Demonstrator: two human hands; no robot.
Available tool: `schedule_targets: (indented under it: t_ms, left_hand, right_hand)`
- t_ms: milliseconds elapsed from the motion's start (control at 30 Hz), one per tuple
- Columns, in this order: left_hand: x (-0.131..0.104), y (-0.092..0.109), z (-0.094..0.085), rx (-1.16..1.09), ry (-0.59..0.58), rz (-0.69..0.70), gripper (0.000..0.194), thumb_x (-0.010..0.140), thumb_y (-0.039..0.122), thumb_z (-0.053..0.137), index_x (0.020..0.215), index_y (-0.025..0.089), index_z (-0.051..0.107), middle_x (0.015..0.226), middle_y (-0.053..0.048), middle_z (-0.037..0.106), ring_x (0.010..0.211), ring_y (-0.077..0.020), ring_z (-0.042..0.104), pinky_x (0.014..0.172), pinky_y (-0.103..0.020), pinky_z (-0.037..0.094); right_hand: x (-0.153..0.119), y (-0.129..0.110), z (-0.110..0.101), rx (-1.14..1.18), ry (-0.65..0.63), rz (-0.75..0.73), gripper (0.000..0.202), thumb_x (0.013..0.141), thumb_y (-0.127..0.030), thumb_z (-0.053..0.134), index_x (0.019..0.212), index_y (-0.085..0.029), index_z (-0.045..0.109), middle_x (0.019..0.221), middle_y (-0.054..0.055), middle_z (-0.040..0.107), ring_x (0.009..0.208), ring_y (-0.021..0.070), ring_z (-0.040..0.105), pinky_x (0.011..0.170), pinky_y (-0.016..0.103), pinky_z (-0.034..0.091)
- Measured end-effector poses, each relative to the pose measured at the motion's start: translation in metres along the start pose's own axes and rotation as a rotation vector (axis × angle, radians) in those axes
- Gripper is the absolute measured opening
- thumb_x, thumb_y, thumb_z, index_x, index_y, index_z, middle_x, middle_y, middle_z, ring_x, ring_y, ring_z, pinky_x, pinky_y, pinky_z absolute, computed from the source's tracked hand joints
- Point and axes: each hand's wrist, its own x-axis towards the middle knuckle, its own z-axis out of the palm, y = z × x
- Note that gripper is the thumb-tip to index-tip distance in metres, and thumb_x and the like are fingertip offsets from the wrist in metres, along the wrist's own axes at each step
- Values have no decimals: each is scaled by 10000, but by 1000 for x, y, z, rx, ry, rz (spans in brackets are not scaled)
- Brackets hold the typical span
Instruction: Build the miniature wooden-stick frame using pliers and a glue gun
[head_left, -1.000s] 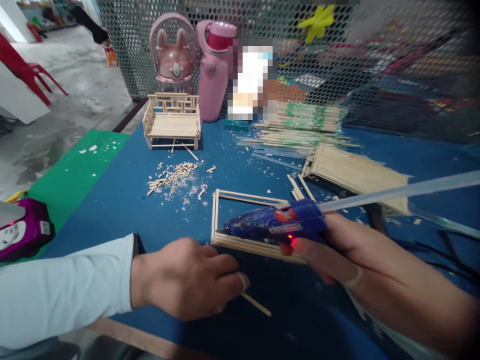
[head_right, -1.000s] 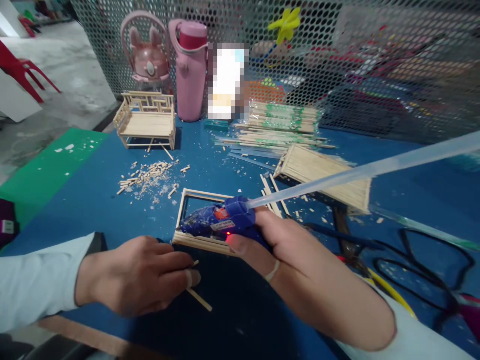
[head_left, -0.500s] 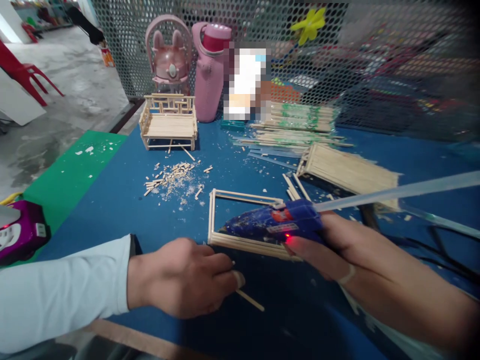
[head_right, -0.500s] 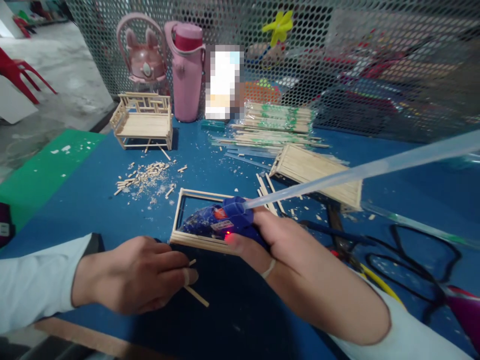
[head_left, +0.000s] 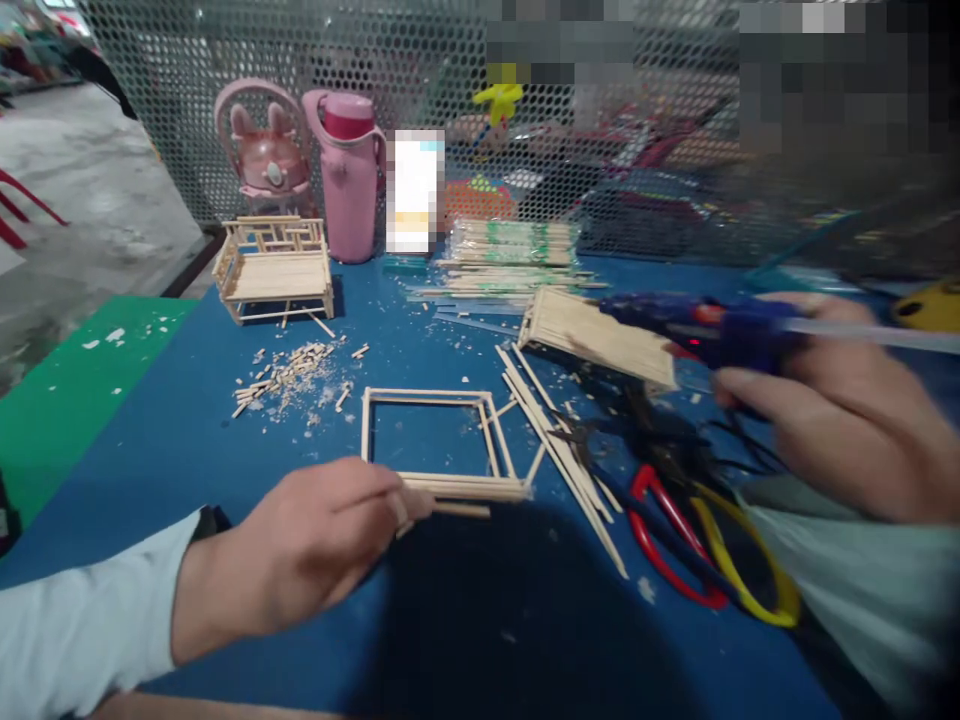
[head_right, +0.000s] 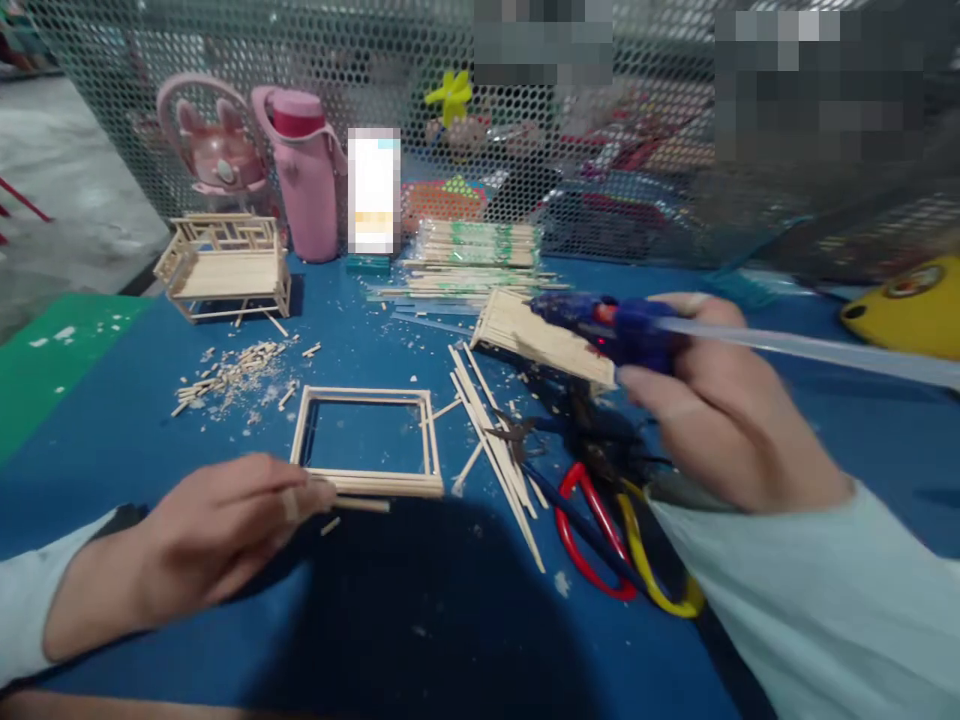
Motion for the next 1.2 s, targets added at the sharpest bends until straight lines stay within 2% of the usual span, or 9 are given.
schedule_targets:
  t_ms: [100,233,400,533,633,733,900,1033,1200]
  left_hand:
    - [20,-2,-2,23,57,-59,255,869,86,419,995,168,625,913,-56,694,833,-131,639,716,-211,501]
    - [46,0,2,31,-47,-143,236,856,118,451,871,184,677,778,-30,697,713,-160,610,667,-282,480]
    - [55,1,9,18,-202,-245,219,839,124,479,806,190,684,679,-13,663,671,-168,575,634,-284,435]
    - [56,0,10,-16,-257,-304,202,836,144,487,771,188,674,669,-8,652,672,-165,569,635,-273,422]
    - [58,-1,11,-29,-281,-325,203,833,150,481,725,182,650,658,-7,640,661,-164,558,626,-268,404]
    - [62,-2,11,-40,-319,-341,203,831,159,479,681,177,614,651,-2,623,650,-151,541,631,-259,379]
    - [69,-2,9,-93,-408,-419,228,823,163,469,615,172,562,596,15,566,612,-126,506,592,-238,327]
    - [71,-3,9,-135,-453,-464,214,818,154,457,667,185,605,623,22,591,646,-130,531,597,-240,314]
    - [71,-4,9,-134,-462,-461,221,811,142,454,639,195,583,575,41,563,639,-125,534,596,-238,305]
  right_hand:
    - [19,-11,11,-40,-45,93,461,843,-328,404,1250,-111,395,1098,206,589,910,302,610,729,396,433]
    - [38,-13,36,-106,-124,-107,420,884,-357,348,1228,-140,455,1229,206,568,1080,344,558,826,435,399]
    - [45,0,47,-115,-122,-160,399,834,-311,388,1187,-194,533,1272,139,569,1110,375,531,834,513,403]
    - [21,-12,24,-112,15,-261,411,837,-377,401,1188,-218,545,1248,128,576,1108,364,526,848,503,409]
    - [-7,-33,4,-12,-1,-422,318,858,-356,417,1062,-212,613,1065,101,665,1014,303,591,843,429,433]
    - [-31,-53,-4,64,10,-552,228,881,-305,435,933,-215,638,917,62,696,894,239,631,783,364,459]
    - [-56,-72,9,171,-68,-592,141,830,-283,574,902,-191,654,775,31,699,705,189,640,641,306,464]
    - [-62,-81,21,188,-128,-541,313,687,-326,737,957,-188,659,769,16,702,703,190,649,630,298,472]
    - [-62,-83,30,208,-135,-538,312,708,-302,727,989,-187,654,790,14,711,717,179,648,653,285,467]
